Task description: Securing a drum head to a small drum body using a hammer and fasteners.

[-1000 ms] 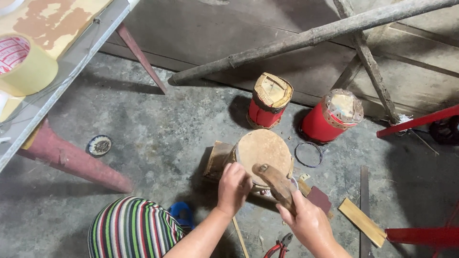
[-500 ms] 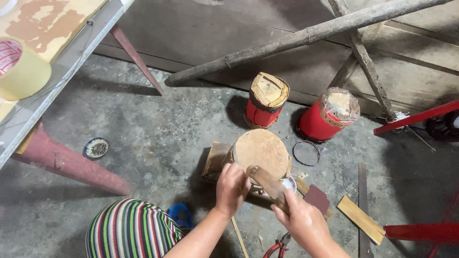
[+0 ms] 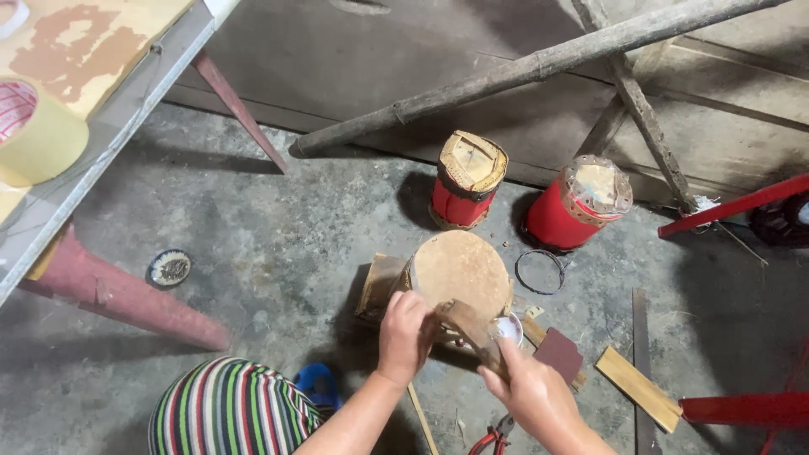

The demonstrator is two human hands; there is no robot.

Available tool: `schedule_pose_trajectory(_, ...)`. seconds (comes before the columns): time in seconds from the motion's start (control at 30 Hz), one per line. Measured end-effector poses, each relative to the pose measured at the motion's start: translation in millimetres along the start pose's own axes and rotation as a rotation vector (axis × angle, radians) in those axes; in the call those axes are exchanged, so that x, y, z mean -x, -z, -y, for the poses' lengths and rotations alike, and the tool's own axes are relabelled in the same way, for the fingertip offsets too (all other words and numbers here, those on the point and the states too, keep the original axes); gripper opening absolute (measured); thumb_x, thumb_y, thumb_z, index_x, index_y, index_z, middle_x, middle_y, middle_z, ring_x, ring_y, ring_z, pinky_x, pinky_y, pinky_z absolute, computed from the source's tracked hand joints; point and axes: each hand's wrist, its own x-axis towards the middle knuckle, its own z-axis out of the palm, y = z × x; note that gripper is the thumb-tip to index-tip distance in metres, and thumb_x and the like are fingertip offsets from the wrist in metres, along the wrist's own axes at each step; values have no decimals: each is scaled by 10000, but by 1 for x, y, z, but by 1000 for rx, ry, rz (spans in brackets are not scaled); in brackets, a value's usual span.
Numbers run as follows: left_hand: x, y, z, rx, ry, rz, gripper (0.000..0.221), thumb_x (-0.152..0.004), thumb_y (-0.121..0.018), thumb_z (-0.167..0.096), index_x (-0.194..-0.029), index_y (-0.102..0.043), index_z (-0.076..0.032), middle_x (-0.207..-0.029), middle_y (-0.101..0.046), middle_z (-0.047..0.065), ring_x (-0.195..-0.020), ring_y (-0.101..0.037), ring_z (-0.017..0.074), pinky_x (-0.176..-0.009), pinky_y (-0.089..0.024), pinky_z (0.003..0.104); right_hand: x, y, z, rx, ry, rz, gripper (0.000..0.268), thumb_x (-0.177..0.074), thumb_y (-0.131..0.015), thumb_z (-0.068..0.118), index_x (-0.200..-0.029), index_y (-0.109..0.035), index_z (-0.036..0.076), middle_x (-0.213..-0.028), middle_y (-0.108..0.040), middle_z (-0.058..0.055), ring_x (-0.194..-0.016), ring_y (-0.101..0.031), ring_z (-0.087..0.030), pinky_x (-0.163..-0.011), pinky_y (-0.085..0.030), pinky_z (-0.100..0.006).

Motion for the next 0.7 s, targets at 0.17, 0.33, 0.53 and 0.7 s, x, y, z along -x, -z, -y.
schedule_pose_trajectory(0.17, -1, 8, -7, 107, 47, 8, 221, -883, -658, -29, -714, -527, -82, -777, -558, 25, -760, -455, 193, -584, -390, 311, 4, 19, 3, -54, -82, -61, 414, -926, -618, 579, -1169, -470, 279, -991, -747, -28, -829, -744, -315, -694, -566, -461)
schedule_pose_trajectory(0.33, -2, 8, -9, 58, -46, -51, 318, -1006, -574, -250, -774, -588, -34, -873, -583, 81, -819, -534, 255, -626, -477, 358, -16, 29, -25, -242, -217, -304, 504, -902, -636, 546, -1212, -516, 167, -1029, -773, -126, -889, -749, -366, -753, -557, -497)
schedule_pose_trajectory(0.53, -6, 14, -13, 186, 152, -203, 124, -779, -623, 1, -707, -563, -80, -857, -574, 60, -842, -567, 227, -756, -485, 332, -70, -17, -117, -425, -501, -492, 339, -909, -624, 365, -1144, -622, 120, -997, -703, -120, -873, -651, -371, -719, -455, -484)
schedule_pose_trajectory(0.7, -3, 16, -8, 192, 209, -41, 114, -798, -662, -65, -713, -595, -98, -851, -604, 29, -840, -579, 211, -754, -467, 326, -95, -110, -204, -243, -767, -321, 391, -943, -662, 405, -1205, -636, 117, -1187, -731, -170, -1078, -700, -427, -845, -563, -551)
